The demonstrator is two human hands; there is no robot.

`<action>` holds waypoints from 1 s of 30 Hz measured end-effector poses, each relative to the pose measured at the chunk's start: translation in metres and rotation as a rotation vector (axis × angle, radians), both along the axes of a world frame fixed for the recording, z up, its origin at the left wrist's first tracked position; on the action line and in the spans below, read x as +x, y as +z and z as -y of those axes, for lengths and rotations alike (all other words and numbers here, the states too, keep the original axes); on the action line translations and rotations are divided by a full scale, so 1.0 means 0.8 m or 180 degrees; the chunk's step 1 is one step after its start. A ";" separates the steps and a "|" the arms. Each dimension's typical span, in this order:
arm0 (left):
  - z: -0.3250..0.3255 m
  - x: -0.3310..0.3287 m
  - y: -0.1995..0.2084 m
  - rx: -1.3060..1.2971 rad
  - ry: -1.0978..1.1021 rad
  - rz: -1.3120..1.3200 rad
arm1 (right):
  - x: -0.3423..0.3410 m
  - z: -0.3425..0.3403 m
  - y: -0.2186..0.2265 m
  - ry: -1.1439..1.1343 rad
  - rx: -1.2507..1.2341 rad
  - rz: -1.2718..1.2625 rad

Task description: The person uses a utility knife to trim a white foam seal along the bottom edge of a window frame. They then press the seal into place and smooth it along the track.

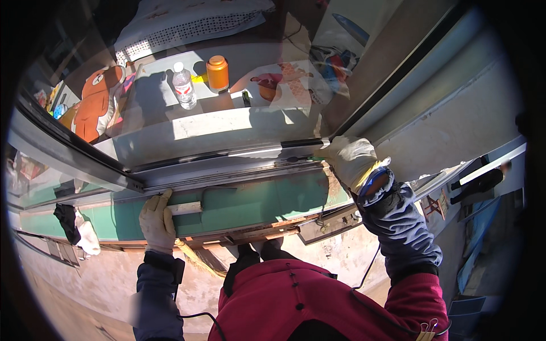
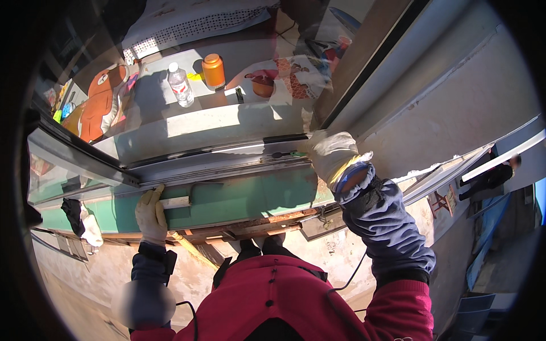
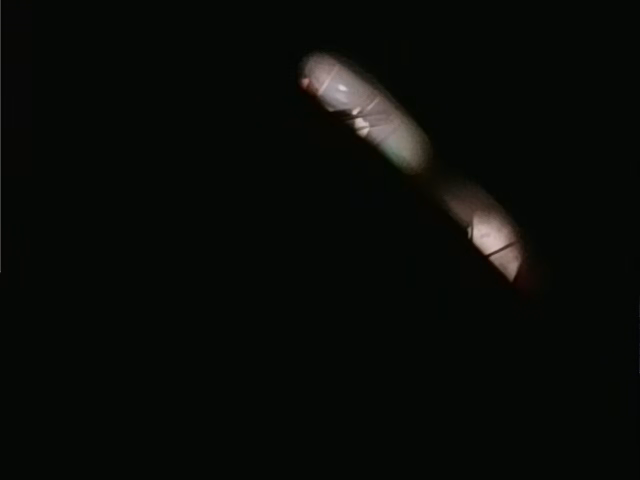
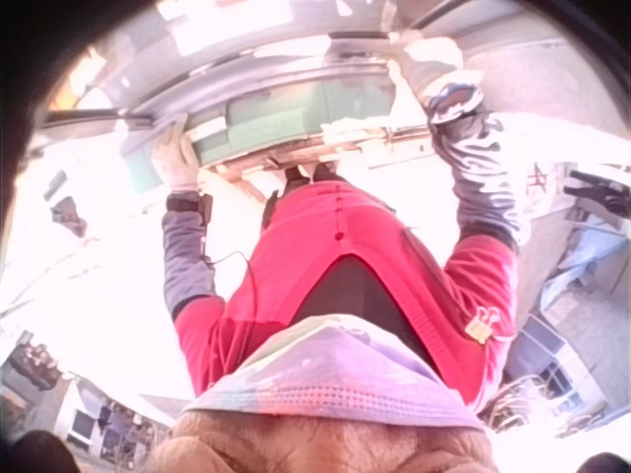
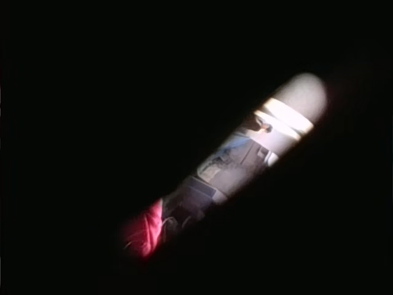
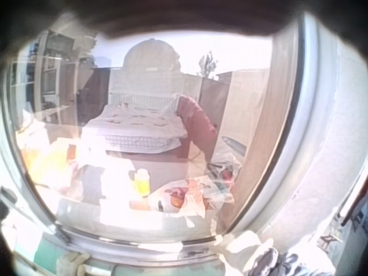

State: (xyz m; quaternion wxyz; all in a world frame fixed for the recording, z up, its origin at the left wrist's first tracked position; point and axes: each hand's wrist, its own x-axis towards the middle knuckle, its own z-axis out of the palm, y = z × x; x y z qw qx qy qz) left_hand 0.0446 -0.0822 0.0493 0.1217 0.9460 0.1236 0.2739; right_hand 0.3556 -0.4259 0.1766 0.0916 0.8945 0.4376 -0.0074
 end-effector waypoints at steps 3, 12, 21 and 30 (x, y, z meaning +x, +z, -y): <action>0.001 0.001 0.002 0.0046 0.0004 0.0013 | -0.007 -0.024 -0.018 0.0360 0.0613 -0.0456; 0.000 -0.001 0.001 -0.0143 0.0030 -0.0158 | 0.017 0.001 -0.016 -0.0306 -0.0468 -0.0355; 0.000 0.000 0.001 -0.0002 0.0024 -0.0055 | -0.011 -0.023 -0.032 0.0492 0.0621 -0.0181; 0.000 -0.003 -0.002 0.0042 0.0006 0.0017 | -0.036 0.066 -0.087 -0.0222 0.0386 0.0803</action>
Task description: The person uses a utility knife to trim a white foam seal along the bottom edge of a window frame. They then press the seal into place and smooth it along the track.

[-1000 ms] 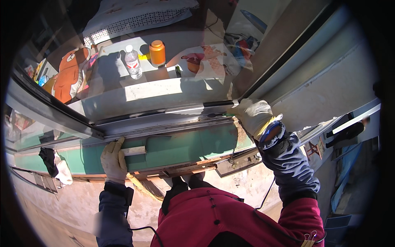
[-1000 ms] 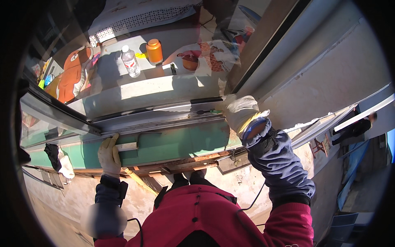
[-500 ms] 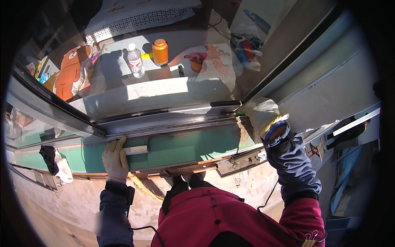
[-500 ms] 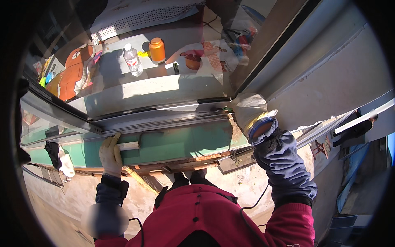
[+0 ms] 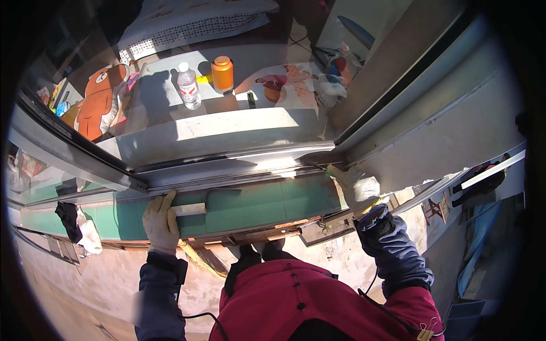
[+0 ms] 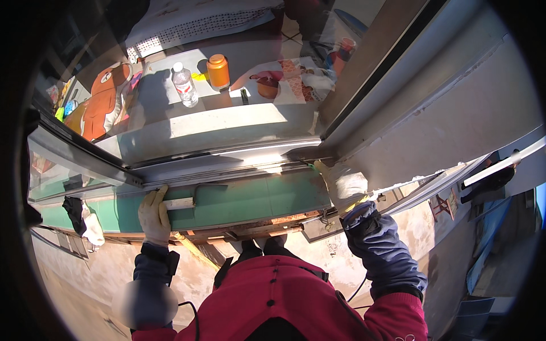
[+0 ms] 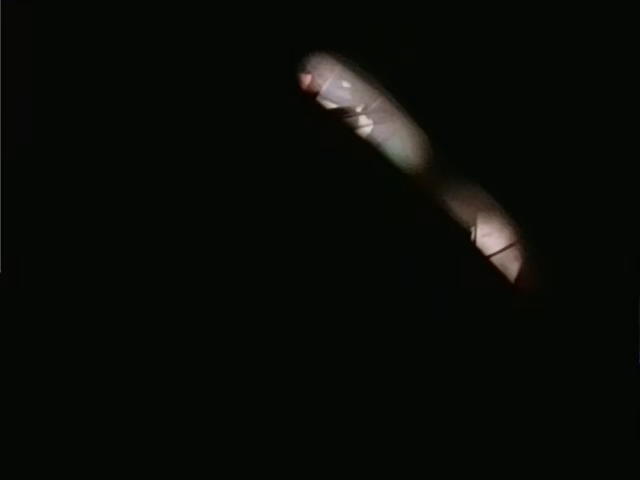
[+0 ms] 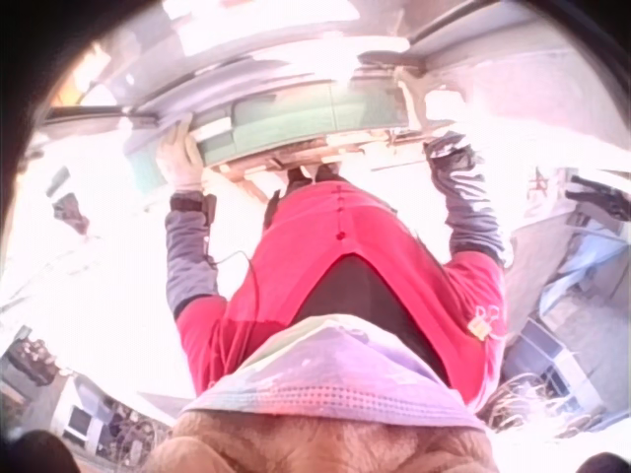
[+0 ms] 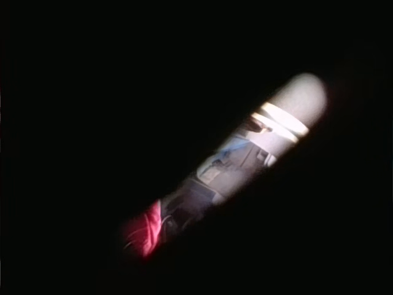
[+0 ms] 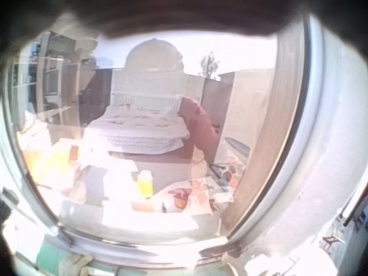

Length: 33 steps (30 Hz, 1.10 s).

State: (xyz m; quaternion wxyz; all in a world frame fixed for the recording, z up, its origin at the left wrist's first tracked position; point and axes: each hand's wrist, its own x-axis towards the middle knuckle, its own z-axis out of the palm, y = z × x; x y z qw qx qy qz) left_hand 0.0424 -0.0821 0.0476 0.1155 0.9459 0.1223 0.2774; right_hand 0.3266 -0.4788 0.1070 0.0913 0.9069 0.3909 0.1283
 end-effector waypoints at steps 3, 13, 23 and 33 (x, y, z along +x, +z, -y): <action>0.000 0.001 -0.002 0.0059 0.0005 0.0038 | -0.010 0.014 0.000 -0.0062 0.0316 0.0126; 0.000 0.000 -0.004 0.0099 0.0006 0.0034 | -0.027 -0.010 -0.031 0.0086 0.1146 -0.0474; 0.001 0.004 0.002 0.0013 -0.0085 0.0037 | -0.038 -0.001 -0.021 -0.0260 0.1140 -0.0159; 0.004 0.005 0.004 -0.0041 -0.0058 0.0060 | -0.033 0.015 -0.035 -0.0575 0.1213 -0.0245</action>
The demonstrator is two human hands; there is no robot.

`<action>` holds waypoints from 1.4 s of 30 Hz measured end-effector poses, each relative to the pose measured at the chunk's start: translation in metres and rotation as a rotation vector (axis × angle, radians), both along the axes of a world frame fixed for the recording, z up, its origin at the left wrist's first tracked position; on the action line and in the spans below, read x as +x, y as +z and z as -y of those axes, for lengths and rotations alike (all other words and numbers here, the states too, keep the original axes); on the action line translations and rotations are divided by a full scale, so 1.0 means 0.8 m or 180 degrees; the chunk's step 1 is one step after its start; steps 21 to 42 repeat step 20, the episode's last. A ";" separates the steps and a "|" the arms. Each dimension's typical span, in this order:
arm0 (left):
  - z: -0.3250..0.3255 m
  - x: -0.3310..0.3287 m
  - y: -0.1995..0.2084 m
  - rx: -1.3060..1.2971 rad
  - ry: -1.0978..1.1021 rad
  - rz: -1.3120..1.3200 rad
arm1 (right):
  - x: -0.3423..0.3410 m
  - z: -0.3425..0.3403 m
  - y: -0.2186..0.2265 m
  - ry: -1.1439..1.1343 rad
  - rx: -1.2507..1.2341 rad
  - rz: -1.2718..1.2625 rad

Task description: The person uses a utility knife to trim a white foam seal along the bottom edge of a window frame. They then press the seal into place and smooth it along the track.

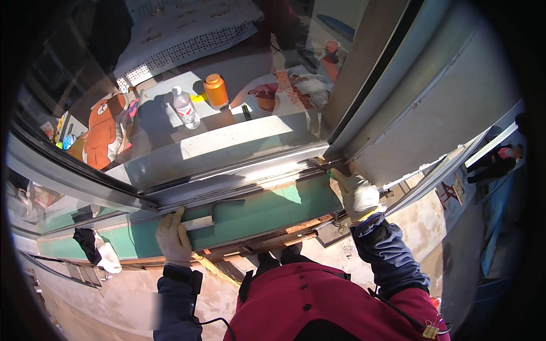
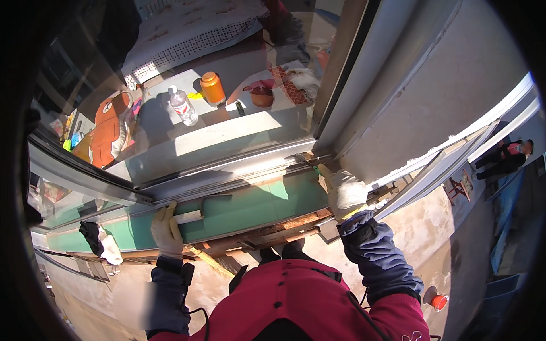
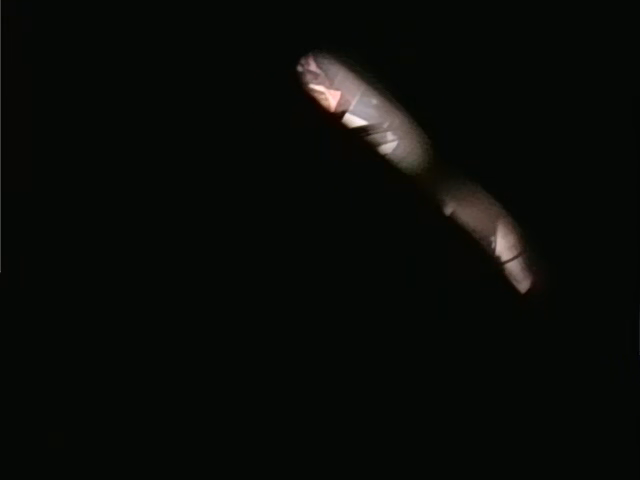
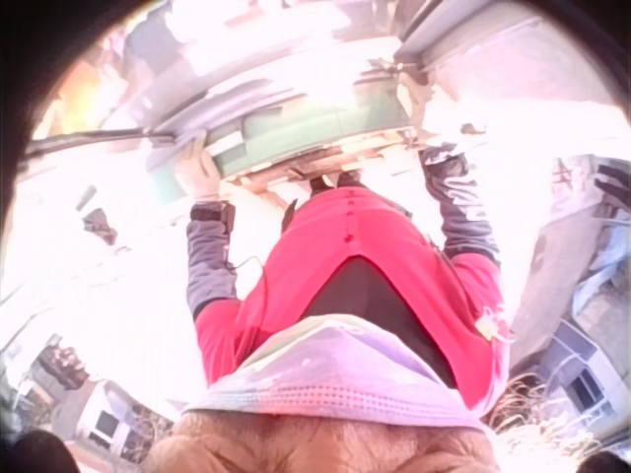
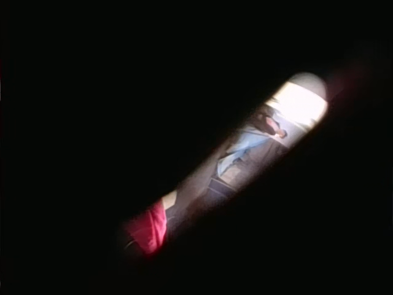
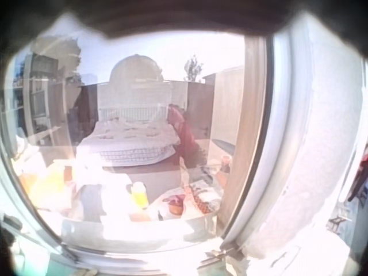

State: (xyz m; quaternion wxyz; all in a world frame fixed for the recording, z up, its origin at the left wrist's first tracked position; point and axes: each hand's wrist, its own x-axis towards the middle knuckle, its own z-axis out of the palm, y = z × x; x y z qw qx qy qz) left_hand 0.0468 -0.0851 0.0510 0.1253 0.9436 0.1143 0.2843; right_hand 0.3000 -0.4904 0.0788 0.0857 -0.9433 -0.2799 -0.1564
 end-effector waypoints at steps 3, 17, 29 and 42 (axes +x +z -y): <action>0.000 0.000 0.002 0.0010 0.0040 -0.0075 | -0.007 -0.001 -0.001 -0.0193 0.0151 -0.0129; -0.004 -0.007 -0.017 0.0216 0.0094 0.0002 | 0.000 -0.007 0.023 -0.0911 0.0282 -0.2507; -0.009 -0.009 -0.023 -0.0135 0.0091 -0.0097 | -0.002 -0.008 0.024 -0.1006 0.0742 -0.2905; -0.009 -0.009 -0.023 -0.0135 0.0091 -0.0097 | -0.002 -0.008 0.024 -0.1006 0.0742 -0.2905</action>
